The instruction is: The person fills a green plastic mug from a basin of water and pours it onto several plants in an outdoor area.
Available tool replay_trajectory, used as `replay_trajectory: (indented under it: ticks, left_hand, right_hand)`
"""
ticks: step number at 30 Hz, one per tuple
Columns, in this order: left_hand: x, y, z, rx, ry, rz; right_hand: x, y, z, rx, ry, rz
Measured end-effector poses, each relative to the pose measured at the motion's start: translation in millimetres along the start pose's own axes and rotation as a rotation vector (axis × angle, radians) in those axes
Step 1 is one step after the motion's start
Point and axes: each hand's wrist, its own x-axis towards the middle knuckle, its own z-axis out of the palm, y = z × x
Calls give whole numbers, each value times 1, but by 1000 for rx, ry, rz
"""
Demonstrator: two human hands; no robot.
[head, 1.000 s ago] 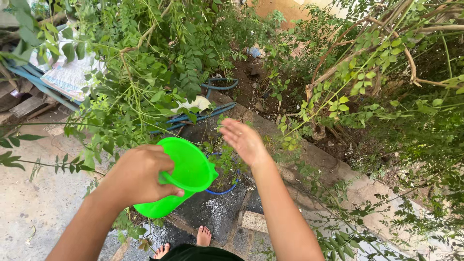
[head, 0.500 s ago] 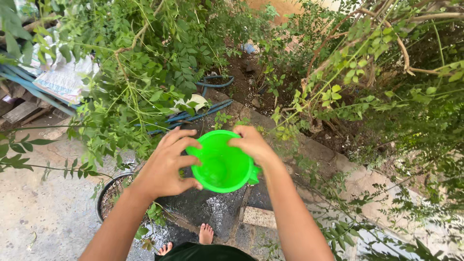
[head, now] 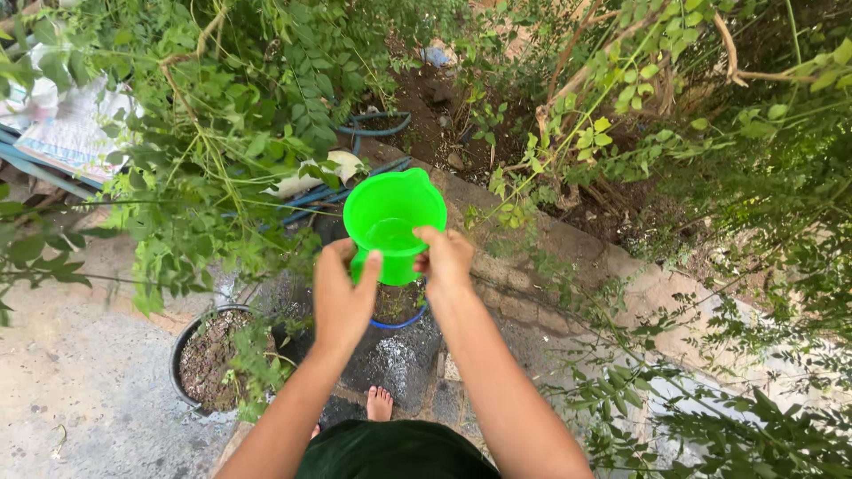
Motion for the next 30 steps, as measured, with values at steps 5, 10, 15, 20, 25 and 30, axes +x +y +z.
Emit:
replay_trajectory:
  ticks: [5, 10, 15, 20, 25, 30]
  left_hand:
    - [-1, -3, 5, 25, -37, -222]
    - [4, 9, -15, -3, -1, -262]
    - [21, 39, -37, 218, 65, -50]
    - [41, 84, -69, 487, -50, 66]
    - [62, 120, -75, 562, -116, 194]
    - [70, 131, -72, 549, -146, 173]
  right_hand:
    - [-12, 27, -1, 141, 52, 127]
    - [-31, 25, -6, 135, -44, 161]
    - [-26, 19, -16, 79, -90, 293]
    - [26, 32, -23, 271, -177, 312]
    - [66, 51, -9, 427, -421, 389]
    - [95, 54, 9, 573, -490, 421]
